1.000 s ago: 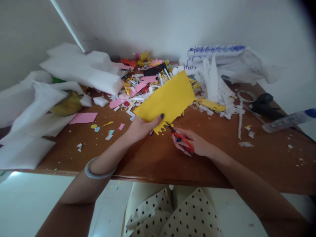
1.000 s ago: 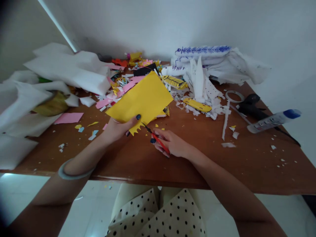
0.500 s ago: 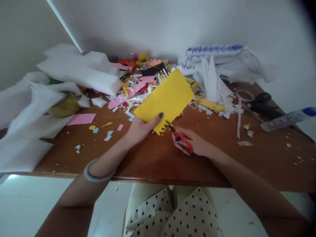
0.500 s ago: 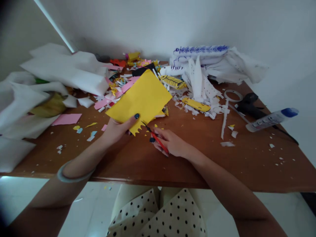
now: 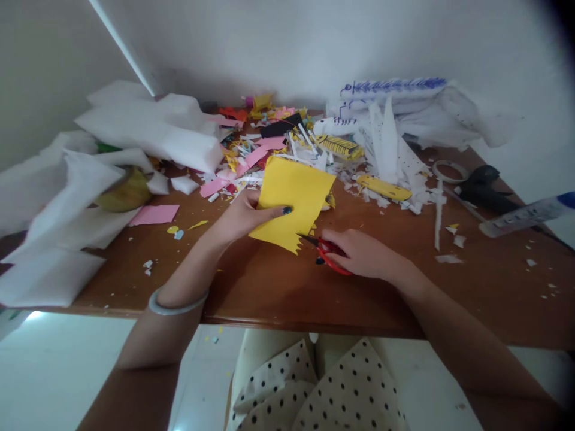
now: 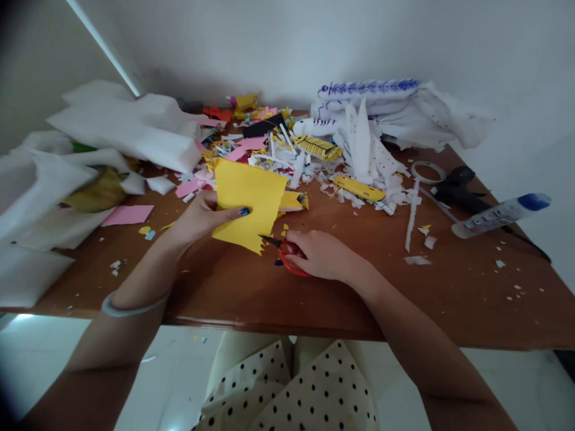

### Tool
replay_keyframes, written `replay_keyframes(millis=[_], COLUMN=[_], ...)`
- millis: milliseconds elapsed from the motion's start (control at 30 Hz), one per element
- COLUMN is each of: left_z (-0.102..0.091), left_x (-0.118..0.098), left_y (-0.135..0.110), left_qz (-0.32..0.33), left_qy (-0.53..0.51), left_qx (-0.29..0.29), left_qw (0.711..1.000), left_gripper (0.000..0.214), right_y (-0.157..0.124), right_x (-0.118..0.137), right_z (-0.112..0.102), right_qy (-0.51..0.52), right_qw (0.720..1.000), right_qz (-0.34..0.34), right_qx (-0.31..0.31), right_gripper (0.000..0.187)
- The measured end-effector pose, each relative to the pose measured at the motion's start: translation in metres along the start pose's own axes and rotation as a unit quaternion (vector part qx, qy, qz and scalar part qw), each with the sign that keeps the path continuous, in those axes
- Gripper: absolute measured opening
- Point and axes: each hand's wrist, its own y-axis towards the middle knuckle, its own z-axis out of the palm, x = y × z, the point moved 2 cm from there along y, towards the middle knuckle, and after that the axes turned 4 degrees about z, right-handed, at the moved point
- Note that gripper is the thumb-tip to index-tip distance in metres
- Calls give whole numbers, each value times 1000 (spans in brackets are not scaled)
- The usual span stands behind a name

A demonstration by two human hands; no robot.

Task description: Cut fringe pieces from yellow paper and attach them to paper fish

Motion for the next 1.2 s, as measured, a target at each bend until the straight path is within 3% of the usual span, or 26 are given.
replay_keyframes(millis=[300, 533, 700, 833, 1033, 1200], left_z=[1, 1, 5, 8, 11, 16], left_x=[9, 13, 14, 13, 11, 6], left_y=[0, 0, 0, -3, -4, -6], left_qz=[13, 15, -4, -14, -9, -11], left_qy=[12, -1, -33, -47, -63, -81], left_qx=[-9, -23, -26, -40, -61, -54], left_qw=[1000, 1000, 999, 998, 996, 995], left_gripper=[37, 40, 43, 45, 45, 45], right_y=[0, 1, 1, 1, 3, 3], right_x=[-2, -8, -8, -5, -3, 0], right_z=[1, 12, 17, 16, 20, 22], right_qy=[163, 378, 460, 483, 510, 530], right_qw=[984, 914, 864, 849, 836, 826], right_qz=[-55, -29, -91, -105, -92, -118], right_qx=[47, 142, 184, 186, 181, 154], right_gripper=[28, 24, 36, 45, 41, 49])
